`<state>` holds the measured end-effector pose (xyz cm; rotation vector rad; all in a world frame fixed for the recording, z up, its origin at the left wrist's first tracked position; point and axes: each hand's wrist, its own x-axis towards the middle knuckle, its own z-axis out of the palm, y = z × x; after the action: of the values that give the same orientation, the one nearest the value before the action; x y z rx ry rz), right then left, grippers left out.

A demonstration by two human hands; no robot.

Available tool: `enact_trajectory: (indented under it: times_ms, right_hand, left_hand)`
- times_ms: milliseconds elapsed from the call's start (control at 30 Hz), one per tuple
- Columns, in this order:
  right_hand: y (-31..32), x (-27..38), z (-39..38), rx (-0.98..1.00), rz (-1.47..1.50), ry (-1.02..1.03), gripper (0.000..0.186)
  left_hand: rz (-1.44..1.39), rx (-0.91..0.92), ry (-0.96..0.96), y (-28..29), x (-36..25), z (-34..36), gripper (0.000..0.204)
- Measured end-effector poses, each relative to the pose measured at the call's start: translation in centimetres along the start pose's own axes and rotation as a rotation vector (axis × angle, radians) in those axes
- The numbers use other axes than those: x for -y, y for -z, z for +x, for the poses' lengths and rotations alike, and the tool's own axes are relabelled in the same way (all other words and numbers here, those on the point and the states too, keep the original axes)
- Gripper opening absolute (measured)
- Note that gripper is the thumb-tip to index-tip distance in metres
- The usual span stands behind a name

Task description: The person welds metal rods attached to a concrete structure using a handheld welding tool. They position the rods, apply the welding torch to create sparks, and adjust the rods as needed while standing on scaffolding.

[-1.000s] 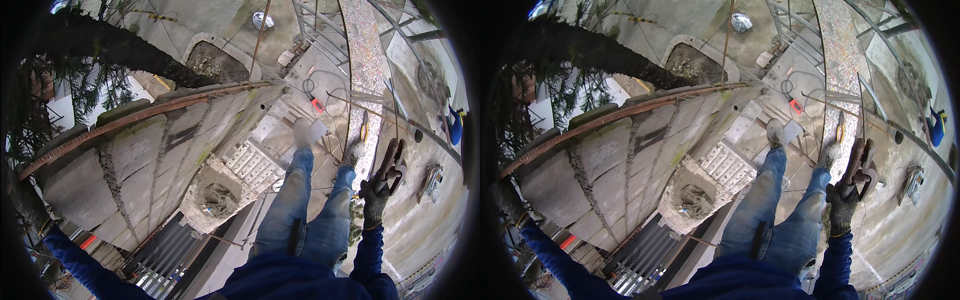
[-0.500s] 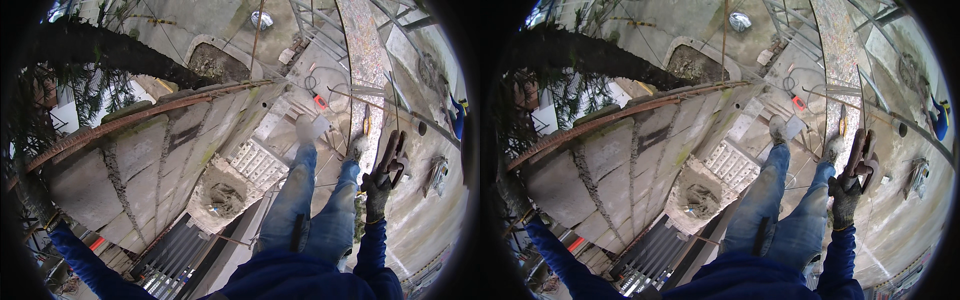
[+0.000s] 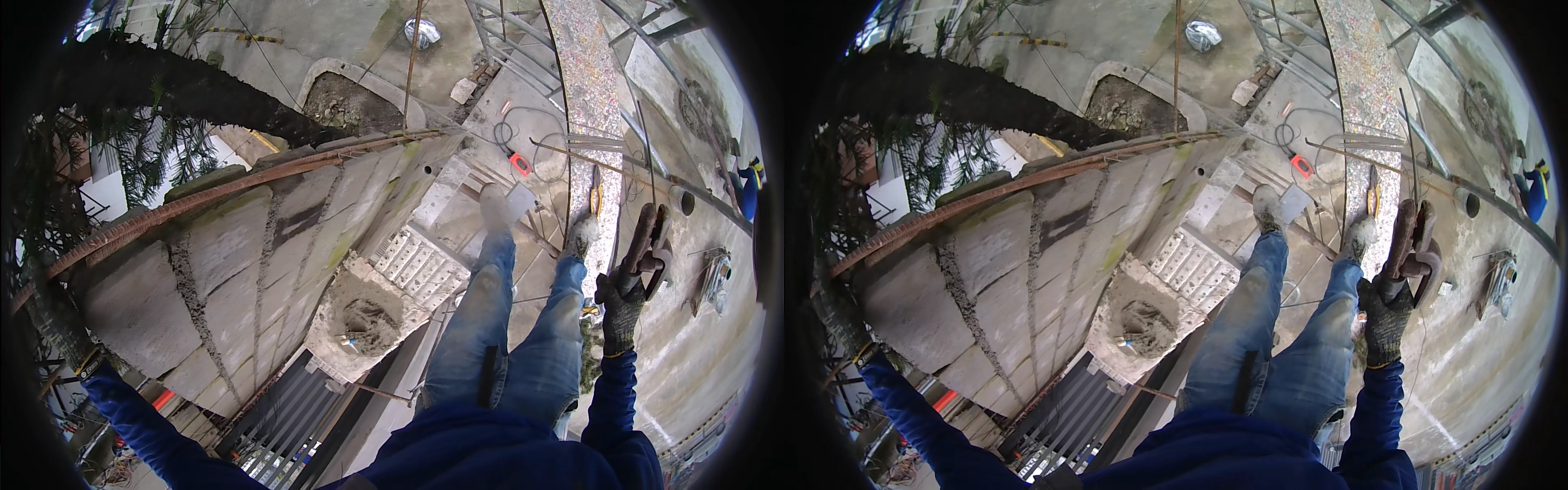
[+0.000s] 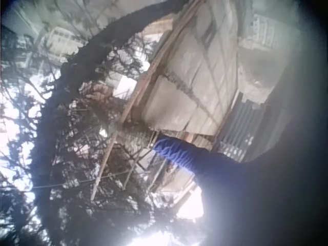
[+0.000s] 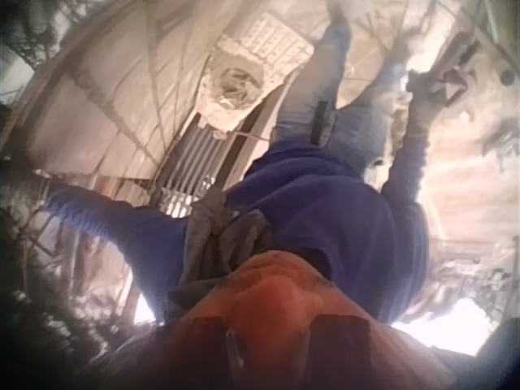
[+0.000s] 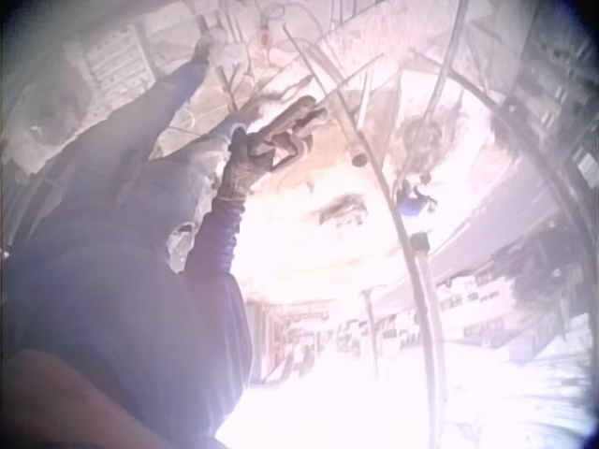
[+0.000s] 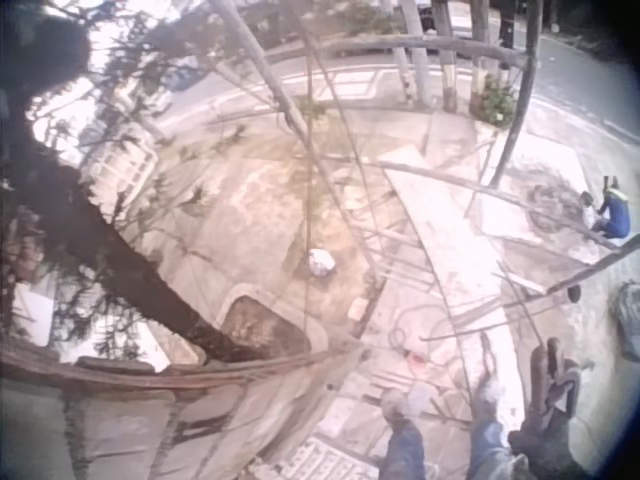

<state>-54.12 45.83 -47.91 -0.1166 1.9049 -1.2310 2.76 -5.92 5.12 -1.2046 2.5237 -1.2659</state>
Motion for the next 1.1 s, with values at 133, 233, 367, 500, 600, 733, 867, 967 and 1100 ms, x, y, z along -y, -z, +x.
enact_trajectory:
  times_ms: [133,233,367,500,600,733,867,967,1100]
  right_hand:
    - [0.7,-0.2,-0.4,0.009,-0.019,-0.015,0.015]
    - [0.7,-0.6,-0.6,-0.015,0.006,-0.072,0.016]
    - [0.5,-0.4,-0.5,0.003,-0.032,-0.05,0.015]
    - [-0.3,0.2,-0.4,0.02,-0.048,-0.034,0.015]
    - [-0.2,0.4,0.0,0.053,-0.069,-0.013,0.015]
    - [-0.1,0.3,-0.1,0.04,-0.102,-0.019,0.015]
    - [0.1,0.1,0.0,0.037,-0.079,-0.012,0.015]
    - [0.5,-0.1,0.1,0.041,-0.071,0.004,0.015]
    - [0.4,0.3,0.2,0.039,-0.049,0.015,0.015]
  left_hand:
    - [-0.132,-0.002,0.034,0.5,0.5,-0.3,0.04]
    - [-0.242,0.008,0.079,1.1,0.8,-0.5,0.042]
    - [-0.348,0.011,0.126,1.8,0.8,-0.6,0.045]
    - [-0.307,-0.08,0.014,-0.3,2.8,-2.3,0.043]
    - [-0.499,-0.072,0.081,-1.7,3.2,-4.2,0.043]
    - [-0.802,-0.036,0.26,-2.3,3.3,-4.7,0.048]
    - [-1.035,0.01,0.607,-1.3,2.3,-3.2,0.045]
    - [-0.938,0.01,0.675,-0.6,0.6,-3.1,0.041]
    - [-0.87,-0.09,0.615,-0.3,-2.7,-3.6,0.036]
